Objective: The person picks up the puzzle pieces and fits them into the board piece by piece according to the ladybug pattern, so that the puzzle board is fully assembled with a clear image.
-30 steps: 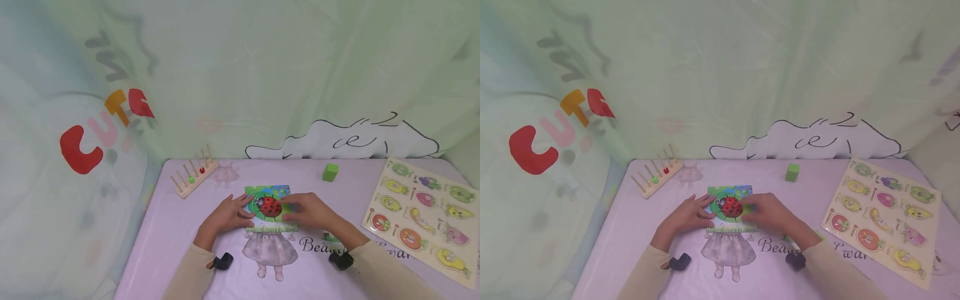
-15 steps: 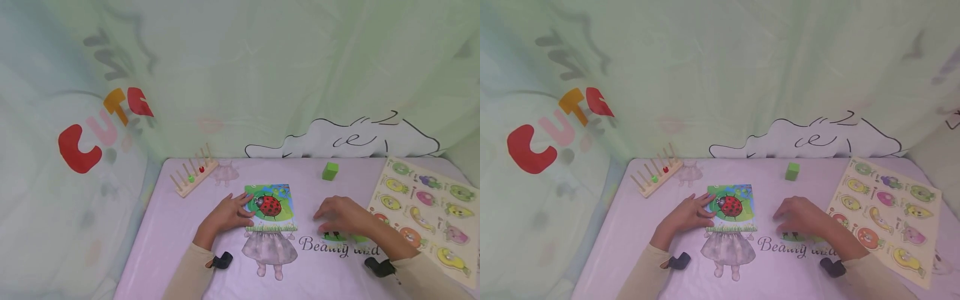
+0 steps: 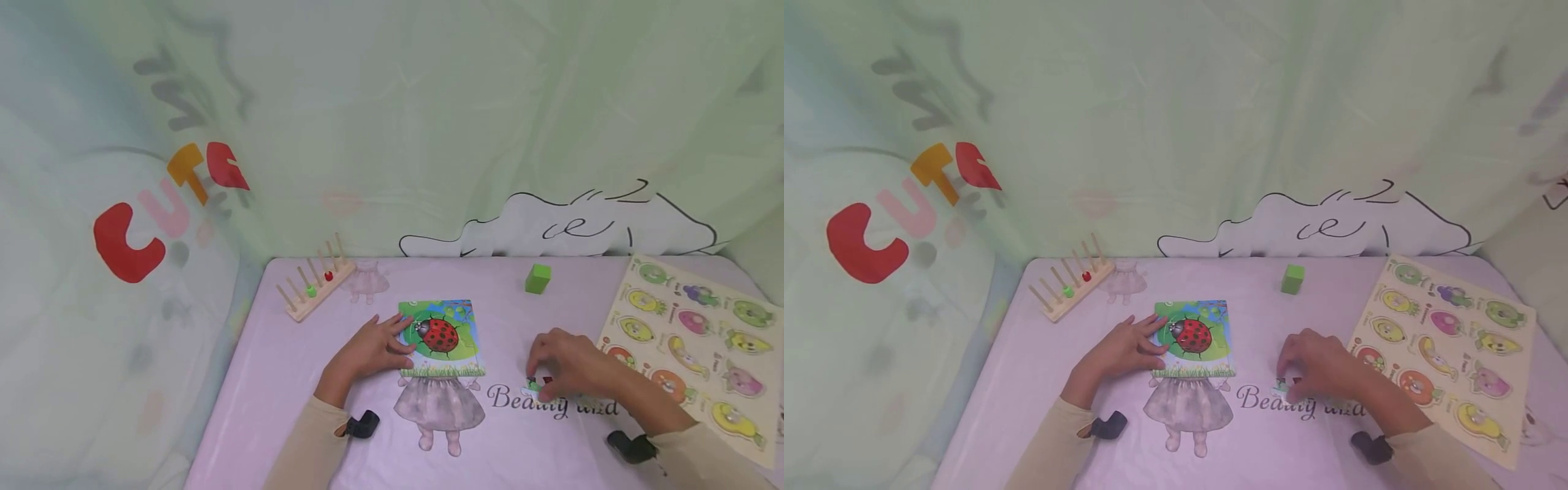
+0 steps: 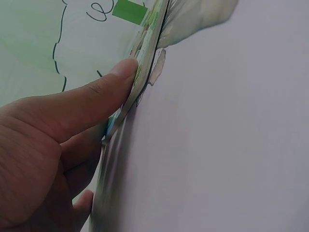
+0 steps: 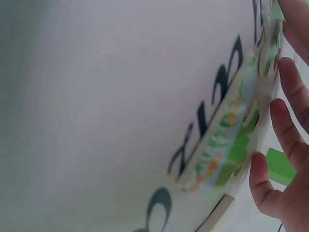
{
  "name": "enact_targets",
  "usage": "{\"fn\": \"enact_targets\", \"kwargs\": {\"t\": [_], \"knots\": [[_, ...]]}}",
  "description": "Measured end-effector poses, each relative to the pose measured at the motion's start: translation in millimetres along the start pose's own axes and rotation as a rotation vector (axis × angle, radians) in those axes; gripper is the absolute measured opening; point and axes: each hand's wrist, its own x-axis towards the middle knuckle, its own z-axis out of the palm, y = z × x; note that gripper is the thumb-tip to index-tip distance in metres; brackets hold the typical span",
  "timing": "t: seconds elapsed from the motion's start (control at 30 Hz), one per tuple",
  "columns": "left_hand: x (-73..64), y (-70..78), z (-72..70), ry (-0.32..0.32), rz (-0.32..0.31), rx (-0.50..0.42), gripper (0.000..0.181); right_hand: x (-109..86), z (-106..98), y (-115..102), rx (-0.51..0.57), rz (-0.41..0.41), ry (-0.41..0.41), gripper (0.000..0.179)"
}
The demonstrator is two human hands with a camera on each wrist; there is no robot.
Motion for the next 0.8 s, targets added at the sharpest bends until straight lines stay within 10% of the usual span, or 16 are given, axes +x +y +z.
{"fn": "enact_targets", "kwargs": {"t": [0.8], "knots": [[-1.6,2.9,-2.6,0.002,-0.012,-0.047,0.041,0.6,-2.3,-4.1,0.142,0.067,-0.047,0.033]]}}
